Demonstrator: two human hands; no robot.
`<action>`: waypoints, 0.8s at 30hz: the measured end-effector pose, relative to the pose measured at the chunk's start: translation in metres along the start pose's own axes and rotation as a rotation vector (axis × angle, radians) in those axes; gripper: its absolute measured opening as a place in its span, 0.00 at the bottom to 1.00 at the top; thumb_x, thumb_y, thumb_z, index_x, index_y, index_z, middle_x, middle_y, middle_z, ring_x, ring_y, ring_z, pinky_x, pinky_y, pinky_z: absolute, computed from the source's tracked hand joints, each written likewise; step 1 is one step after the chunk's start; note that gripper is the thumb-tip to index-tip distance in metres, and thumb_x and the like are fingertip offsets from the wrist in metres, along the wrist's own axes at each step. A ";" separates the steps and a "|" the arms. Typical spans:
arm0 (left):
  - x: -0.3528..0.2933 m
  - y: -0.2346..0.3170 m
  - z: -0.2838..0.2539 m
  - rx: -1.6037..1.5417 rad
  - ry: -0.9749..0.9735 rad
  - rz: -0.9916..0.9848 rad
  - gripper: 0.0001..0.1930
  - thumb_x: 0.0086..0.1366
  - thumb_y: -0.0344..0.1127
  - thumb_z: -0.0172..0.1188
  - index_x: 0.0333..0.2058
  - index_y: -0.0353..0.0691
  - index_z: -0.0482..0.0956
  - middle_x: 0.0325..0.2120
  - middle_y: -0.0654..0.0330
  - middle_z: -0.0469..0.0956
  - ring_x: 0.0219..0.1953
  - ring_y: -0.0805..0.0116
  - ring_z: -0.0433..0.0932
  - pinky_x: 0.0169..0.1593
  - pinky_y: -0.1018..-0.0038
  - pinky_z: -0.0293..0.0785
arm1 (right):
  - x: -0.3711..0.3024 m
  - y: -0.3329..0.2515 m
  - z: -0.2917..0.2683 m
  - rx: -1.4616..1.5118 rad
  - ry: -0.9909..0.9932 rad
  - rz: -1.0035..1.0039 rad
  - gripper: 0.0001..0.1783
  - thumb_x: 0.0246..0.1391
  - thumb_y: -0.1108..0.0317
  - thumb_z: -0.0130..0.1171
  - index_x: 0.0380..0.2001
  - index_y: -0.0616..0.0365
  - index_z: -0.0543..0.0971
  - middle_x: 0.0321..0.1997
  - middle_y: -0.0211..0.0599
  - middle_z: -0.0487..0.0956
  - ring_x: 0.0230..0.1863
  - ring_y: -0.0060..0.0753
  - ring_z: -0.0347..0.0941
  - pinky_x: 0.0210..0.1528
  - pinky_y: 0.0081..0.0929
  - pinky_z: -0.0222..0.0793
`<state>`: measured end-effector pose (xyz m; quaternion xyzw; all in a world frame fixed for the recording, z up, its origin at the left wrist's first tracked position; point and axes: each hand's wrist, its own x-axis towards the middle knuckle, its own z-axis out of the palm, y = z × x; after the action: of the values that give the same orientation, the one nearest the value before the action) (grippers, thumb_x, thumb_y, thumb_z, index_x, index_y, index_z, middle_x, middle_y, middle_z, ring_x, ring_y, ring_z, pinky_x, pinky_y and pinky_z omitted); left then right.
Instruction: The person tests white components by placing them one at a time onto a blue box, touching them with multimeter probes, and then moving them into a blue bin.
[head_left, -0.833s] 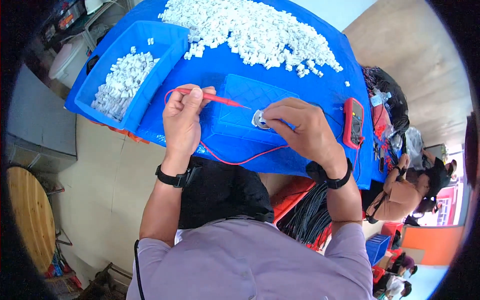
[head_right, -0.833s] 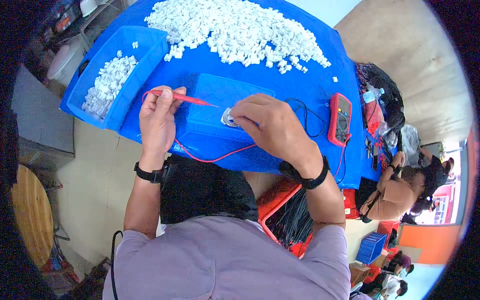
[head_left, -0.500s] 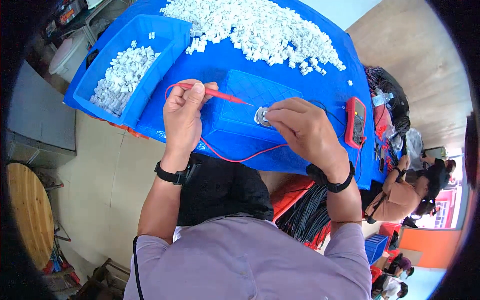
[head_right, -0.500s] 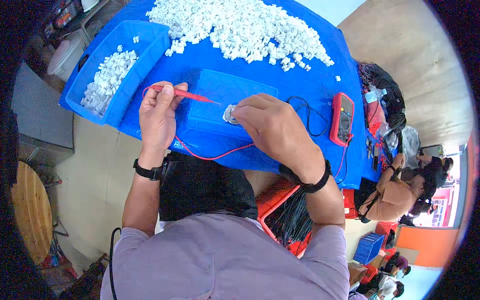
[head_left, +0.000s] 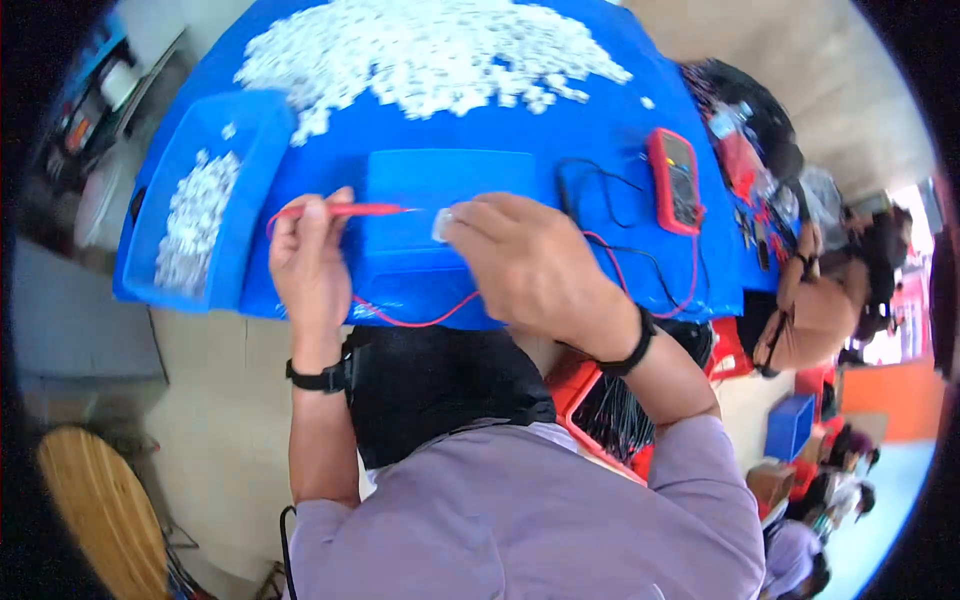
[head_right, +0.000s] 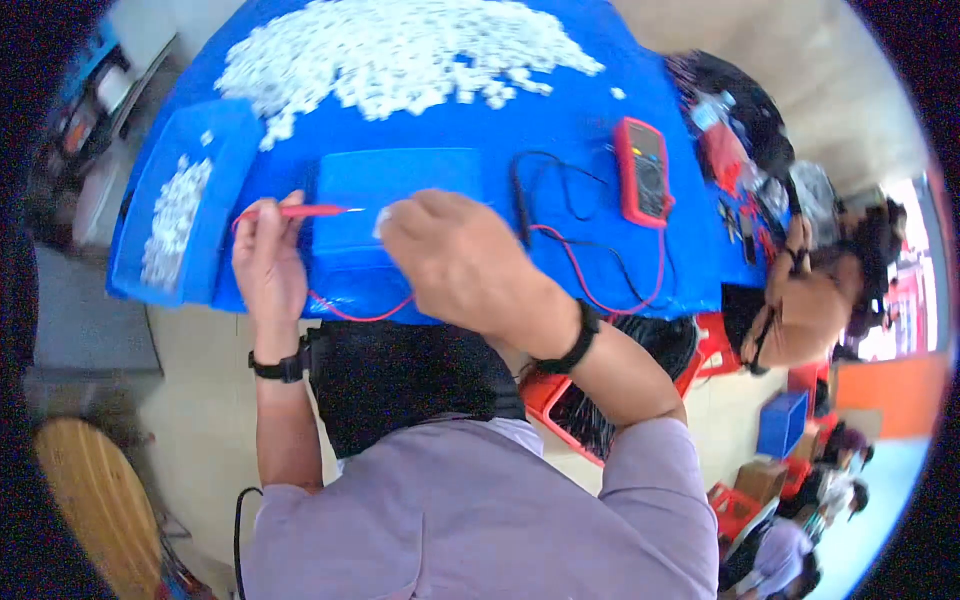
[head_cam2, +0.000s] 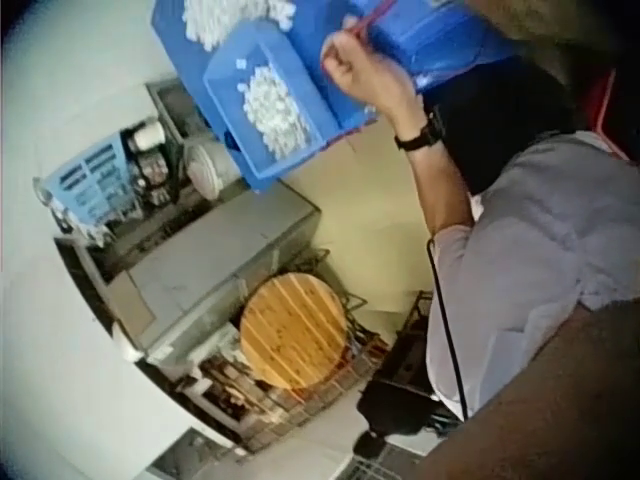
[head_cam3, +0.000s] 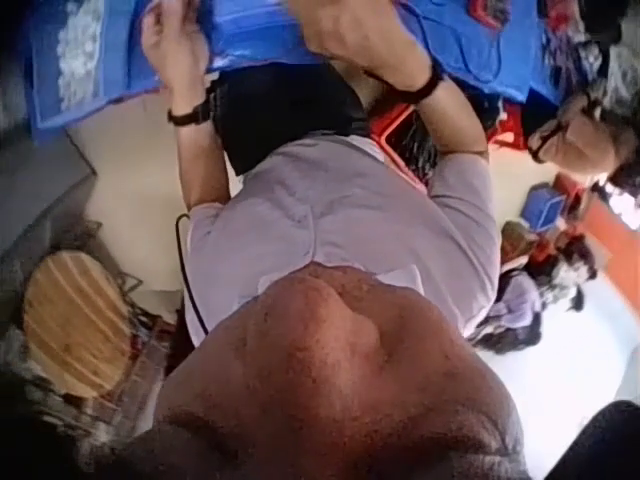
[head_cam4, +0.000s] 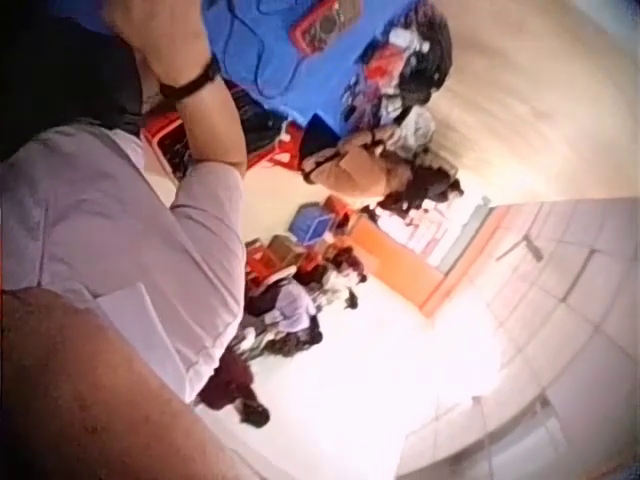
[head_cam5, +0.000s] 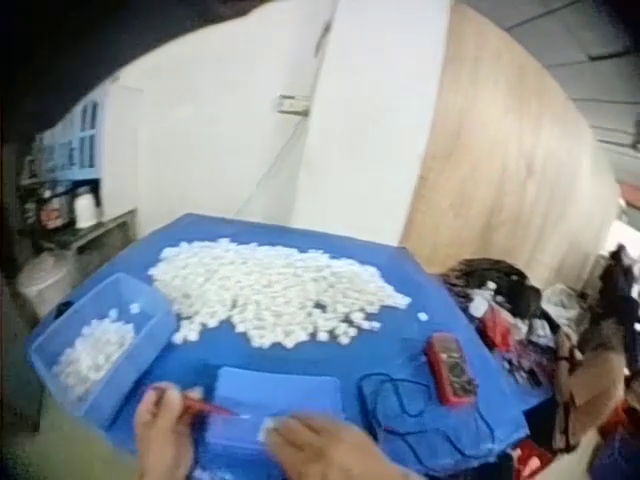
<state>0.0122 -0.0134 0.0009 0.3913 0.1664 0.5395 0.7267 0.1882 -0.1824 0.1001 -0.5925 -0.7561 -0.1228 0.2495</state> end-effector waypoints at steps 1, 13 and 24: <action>0.000 0.000 0.001 0.037 0.012 0.004 0.10 0.75 0.37 0.61 0.45 0.36 0.77 0.44 0.52 0.83 0.51 0.62 0.83 0.58 0.67 0.77 | 0.000 -0.001 0.004 0.001 -0.018 -0.011 0.17 0.44 0.77 0.63 0.42 0.64 0.82 0.46 0.48 0.84 0.45 0.51 0.82 0.45 0.39 0.81; 0.001 0.000 -0.001 0.038 -0.069 0.000 0.08 0.76 0.36 0.58 0.46 0.38 0.77 0.45 0.51 0.84 0.52 0.61 0.82 0.60 0.66 0.75 | -0.060 0.085 -0.017 -0.178 -0.206 0.760 0.10 0.52 0.72 0.65 0.37 0.67 0.83 0.31 0.53 0.83 0.34 0.52 0.83 0.35 0.40 0.78; 0.001 0.002 -0.007 0.017 -0.140 0.002 0.08 0.76 0.35 0.59 0.48 0.40 0.78 0.47 0.50 0.84 0.54 0.59 0.81 0.61 0.64 0.74 | -0.055 0.063 -0.025 1.275 0.613 1.030 0.11 0.65 0.73 0.60 0.50 0.62 0.78 0.39 0.42 0.85 0.30 0.30 0.83 0.29 0.22 0.79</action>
<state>0.0070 -0.0095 -0.0018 0.4345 0.1194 0.5102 0.7326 0.2635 -0.2237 0.0860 -0.5489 -0.2184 0.2975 0.7500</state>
